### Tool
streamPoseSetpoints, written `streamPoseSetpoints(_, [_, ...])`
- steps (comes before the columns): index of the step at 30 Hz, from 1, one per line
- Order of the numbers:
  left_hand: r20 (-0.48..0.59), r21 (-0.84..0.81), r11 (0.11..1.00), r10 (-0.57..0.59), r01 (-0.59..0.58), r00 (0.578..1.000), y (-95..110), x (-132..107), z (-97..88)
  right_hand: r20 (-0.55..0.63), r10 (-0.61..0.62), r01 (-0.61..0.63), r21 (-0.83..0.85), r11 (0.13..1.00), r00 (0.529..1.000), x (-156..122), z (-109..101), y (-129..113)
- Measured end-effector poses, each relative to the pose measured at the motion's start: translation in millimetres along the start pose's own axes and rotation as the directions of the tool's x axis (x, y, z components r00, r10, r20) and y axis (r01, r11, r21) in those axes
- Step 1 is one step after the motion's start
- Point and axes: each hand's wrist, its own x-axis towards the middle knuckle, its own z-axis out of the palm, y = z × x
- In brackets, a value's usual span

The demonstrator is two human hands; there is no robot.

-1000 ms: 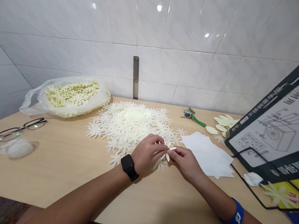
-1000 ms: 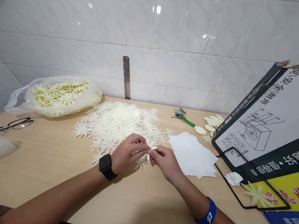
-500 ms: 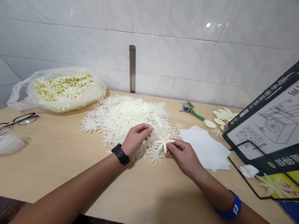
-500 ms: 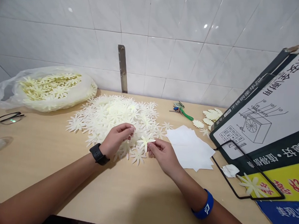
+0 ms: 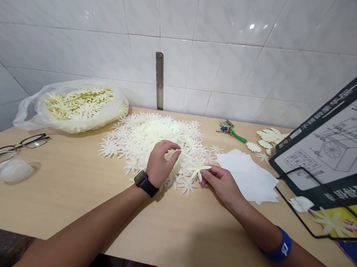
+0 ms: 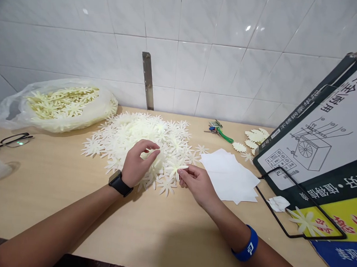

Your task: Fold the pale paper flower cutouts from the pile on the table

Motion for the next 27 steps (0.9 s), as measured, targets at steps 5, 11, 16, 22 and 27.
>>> streamPoseSetpoints(5, [0.174, -0.006, 0.947, 0.318, -0.322, 0.932, 12, -9, 4.6, 0.017, -0.021, 0.020, 0.016, 1.000, 1.000, 0, 0, 1])
streamPoseSetpoints(11, [0.310, -0.044, 0.940, 0.334, -0.337, 0.890, 12, -14, 10.3, 0.042, -0.044, 0.045, -0.025, 0.999, 0.998, -1, 0, -4])
streamPoseSetpoints(16, [0.325, -0.168, 0.973, 0.209, -0.161, 0.922, 19, -16, 11.1, 0.064, -0.030, 0.029, 0.019, 0.999, 0.997, -1, 1, -1])
streamPoseSetpoints(22, [0.310, -0.351, 0.863, -0.260, 0.364, 0.915, 18, -9, 10.9, 0.078, -0.048, 0.050, -0.022, 0.999, 0.996, 0, -1, 2])
streamPoseSetpoints(27, [0.218, -0.433, 0.750, -0.451, 0.500, 0.866, -3, 4, 1.9, 0.055, -0.061, 0.063, -0.038, 0.997, 0.997, -1, -1, -3])
